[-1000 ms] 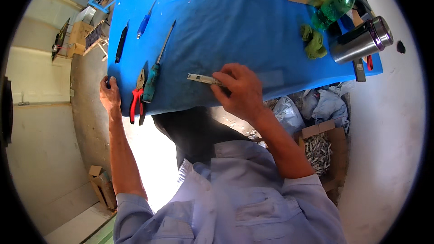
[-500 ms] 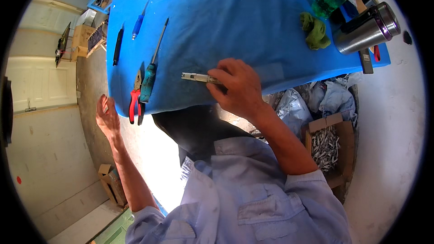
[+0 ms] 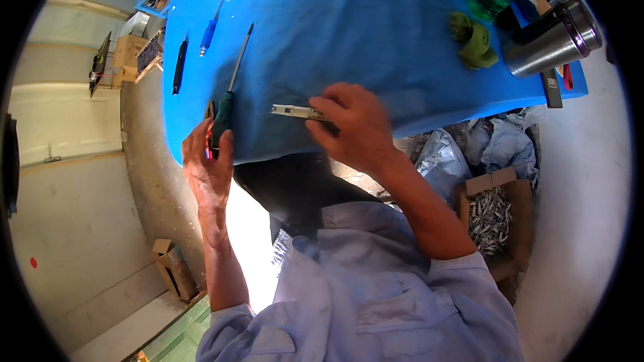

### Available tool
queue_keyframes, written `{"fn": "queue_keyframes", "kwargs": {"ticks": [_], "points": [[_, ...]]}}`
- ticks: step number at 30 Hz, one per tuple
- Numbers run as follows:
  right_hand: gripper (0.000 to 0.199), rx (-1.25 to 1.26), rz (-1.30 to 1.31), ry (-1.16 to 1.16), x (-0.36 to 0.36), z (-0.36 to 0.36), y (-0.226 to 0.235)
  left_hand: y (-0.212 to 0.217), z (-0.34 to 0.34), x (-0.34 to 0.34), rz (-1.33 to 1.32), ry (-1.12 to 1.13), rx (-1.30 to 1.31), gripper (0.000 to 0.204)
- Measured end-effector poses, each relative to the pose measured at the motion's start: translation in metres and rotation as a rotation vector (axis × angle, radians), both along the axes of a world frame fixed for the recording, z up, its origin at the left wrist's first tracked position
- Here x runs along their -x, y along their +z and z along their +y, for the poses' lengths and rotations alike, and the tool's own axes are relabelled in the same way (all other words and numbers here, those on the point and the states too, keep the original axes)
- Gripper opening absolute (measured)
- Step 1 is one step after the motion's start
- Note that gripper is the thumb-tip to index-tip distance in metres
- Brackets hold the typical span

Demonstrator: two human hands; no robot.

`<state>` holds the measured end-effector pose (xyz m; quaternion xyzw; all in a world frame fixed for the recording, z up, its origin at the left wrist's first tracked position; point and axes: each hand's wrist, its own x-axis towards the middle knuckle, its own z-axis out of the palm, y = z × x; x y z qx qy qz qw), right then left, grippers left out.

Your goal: The person disassembles a mechanical hardware component by removing plastic covers and using a screwdriver to unscrew internal fasteners.

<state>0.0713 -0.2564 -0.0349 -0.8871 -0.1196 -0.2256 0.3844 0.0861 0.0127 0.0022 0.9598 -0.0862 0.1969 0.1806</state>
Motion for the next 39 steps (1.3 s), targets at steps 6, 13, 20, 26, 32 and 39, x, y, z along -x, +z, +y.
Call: {"fn": "queue_keyframes", "kwargs": {"ticks": [6,13,20,26,32,39], "points": [[0.024,0.023,-0.009,-0.016,0.001,-0.001,-0.001,-0.005,-0.005,-0.012,0.032,-0.009,-0.101,0.039],[0.022,0.046,-0.002,-0.008,0.000,0.000,0.000,-0.002,-0.013,-0.024,0.031,-0.039,-0.214,0.039],[0.021,0.056,-0.037,-0.002,-0.001,-0.003,-0.004,0.001,-0.019,-0.011,0.098,0.007,0.032,0.032],[0.018,0.072,-0.021,0.024,-0.002,-0.002,-0.003,0.033,-0.007,0.046,0.457,0.125,0.695,0.034],[0.015,0.087,-0.018,0.018,-0.001,-0.002,-0.003,0.046,-0.006,0.103,0.603,0.091,0.744,0.035],[0.016,0.102,-0.047,0.015,-0.002,0.000,-0.004,0.039,-0.003,0.131,0.486,0.052,0.597,0.035]]}}
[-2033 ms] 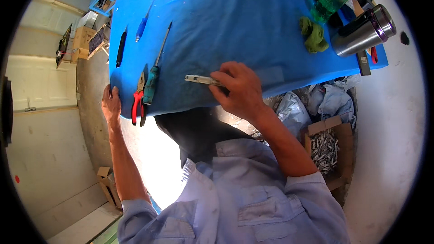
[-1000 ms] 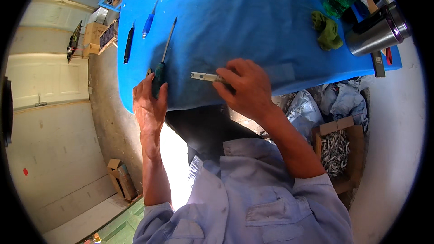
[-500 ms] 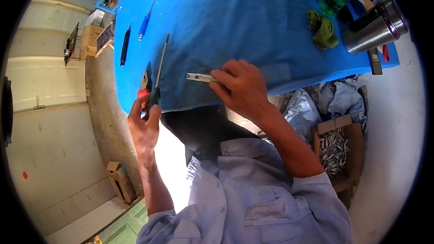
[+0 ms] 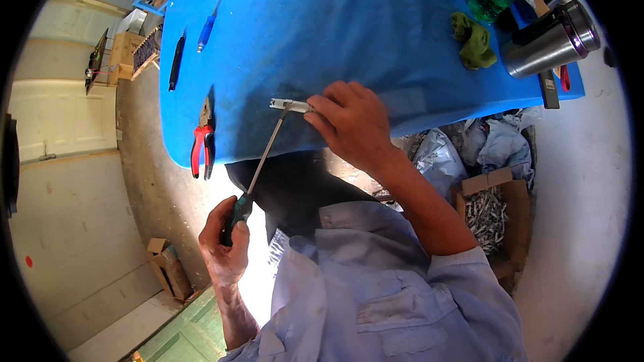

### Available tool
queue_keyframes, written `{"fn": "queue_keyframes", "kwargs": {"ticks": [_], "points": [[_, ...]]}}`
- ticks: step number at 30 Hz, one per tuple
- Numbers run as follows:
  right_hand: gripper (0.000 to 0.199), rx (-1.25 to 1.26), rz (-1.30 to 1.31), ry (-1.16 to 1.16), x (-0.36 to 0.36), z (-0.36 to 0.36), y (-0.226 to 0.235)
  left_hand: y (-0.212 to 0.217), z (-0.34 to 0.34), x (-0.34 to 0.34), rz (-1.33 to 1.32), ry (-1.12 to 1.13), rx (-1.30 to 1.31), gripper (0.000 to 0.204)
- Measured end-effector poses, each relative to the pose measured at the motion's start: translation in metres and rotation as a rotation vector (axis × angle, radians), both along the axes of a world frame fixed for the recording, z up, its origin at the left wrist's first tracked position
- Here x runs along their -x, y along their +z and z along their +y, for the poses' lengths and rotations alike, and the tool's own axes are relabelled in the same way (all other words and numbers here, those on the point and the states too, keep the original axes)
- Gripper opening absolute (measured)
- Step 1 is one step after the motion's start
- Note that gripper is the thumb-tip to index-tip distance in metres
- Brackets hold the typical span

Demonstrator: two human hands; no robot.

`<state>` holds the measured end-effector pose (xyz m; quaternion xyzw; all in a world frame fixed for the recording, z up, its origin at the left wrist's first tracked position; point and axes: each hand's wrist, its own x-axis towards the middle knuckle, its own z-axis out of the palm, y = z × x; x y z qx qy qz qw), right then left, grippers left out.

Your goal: The person disassembles a mechanical hardware component by removing plastic covers and using a screwdriver to unscrew internal fasteners.

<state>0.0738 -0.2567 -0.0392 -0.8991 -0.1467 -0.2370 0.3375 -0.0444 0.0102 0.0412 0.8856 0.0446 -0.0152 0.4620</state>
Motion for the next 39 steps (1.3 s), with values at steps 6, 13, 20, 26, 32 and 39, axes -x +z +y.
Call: {"fn": "queue_keyframes", "kwargs": {"ticks": [6,13,20,26,32,39], "points": [[0.017,0.004,-0.008,-0.001,0.000,0.000,-0.001,-0.002,0.002,-0.001,-0.041,-0.012,-0.079,0.035],[0.017,0.014,-0.004,0.010,0.000,-0.001,-0.003,0.002,0.006,-0.006,0.080,-0.013,0.071,0.033],[0.017,0.024,-0.025,0.024,0.000,-0.003,-0.004,0.016,-0.002,-0.014,0.168,0.027,0.108,0.031],[0.019,0.018,-0.063,0.042,-0.003,-0.005,-0.006,0.006,0.008,-0.014,0.019,-0.116,-0.162,0.033],[0.024,0.030,-0.026,0.070,-0.002,-0.006,-0.002,0.014,-0.014,-0.021,-0.104,-0.179,-0.402,0.028],[0.025,0.039,-0.026,0.084,-0.001,-0.005,0.000,0.011,0.002,-0.031,0.124,-0.161,-0.161,0.025]]}}
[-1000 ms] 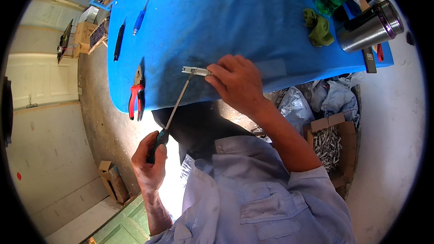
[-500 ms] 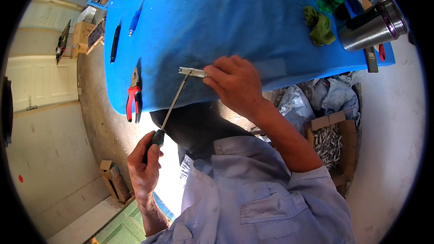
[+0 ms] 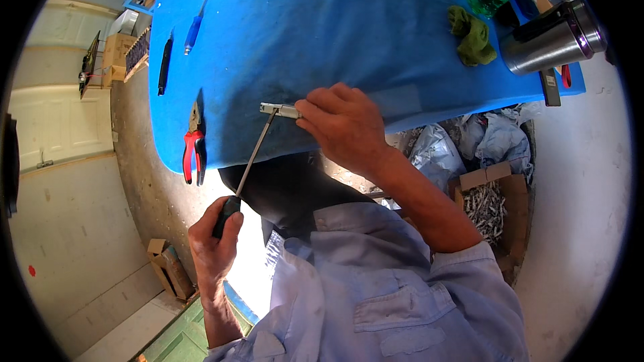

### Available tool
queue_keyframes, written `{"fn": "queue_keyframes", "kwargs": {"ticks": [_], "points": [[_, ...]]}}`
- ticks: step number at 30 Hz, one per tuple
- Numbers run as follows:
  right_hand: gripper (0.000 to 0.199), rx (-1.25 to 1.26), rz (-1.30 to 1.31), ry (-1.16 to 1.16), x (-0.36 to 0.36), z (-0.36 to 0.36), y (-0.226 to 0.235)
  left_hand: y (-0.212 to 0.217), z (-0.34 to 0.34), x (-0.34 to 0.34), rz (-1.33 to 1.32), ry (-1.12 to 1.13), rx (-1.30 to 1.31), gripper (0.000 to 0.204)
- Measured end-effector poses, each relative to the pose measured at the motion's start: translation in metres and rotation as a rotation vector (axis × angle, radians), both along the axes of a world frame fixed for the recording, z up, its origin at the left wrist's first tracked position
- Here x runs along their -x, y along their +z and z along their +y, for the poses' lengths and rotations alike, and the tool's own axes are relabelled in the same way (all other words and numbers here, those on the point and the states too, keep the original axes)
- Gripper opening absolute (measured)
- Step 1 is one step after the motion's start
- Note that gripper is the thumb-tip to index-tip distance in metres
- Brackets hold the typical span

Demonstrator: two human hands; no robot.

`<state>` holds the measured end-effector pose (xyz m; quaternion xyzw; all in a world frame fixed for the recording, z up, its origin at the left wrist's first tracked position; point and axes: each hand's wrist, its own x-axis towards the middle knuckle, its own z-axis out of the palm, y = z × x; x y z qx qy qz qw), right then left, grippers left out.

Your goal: The person disassembles a mechanical hardware component by removing plastic covers and using a screwdriver to unscrew internal fasteners.

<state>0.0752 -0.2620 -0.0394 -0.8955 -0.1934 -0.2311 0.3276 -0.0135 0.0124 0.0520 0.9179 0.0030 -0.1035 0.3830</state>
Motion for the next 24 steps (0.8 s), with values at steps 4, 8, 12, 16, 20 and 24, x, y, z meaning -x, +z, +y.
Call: {"fn": "queue_keyframes", "kwargs": {"ticks": [4,8,12,16,20,24], "points": [[0.025,-0.016,-0.004,0.004,0.000,0.001,-0.001,-0.008,0.009,0.002,0.220,0.153,0.231,0.023],[0.026,-0.010,-0.036,0.002,-0.001,0.003,-0.004,-0.012,0.011,0.004,0.357,0.230,0.467,0.036],[0.026,0.005,-0.037,0.006,-0.001,0.002,-0.002,-0.009,0.008,0.003,0.458,0.302,0.636,0.032],[0.025,-0.002,-0.053,0.009,-0.001,0.001,-0.003,-0.015,0.009,0.006,0.321,0.226,0.458,0.029],[0.023,-0.011,-0.025,0.019,0.000,0.001,0.000,-0.010,-0.004,0.011,-0.045,0.053,0.042,0.024],[0.023,-0.004,-0.008,0.005,0.001,0.001,-0.003,-0.010,-0.010,0.016,-0.203,-0.005,-0.120,0.023]]}}
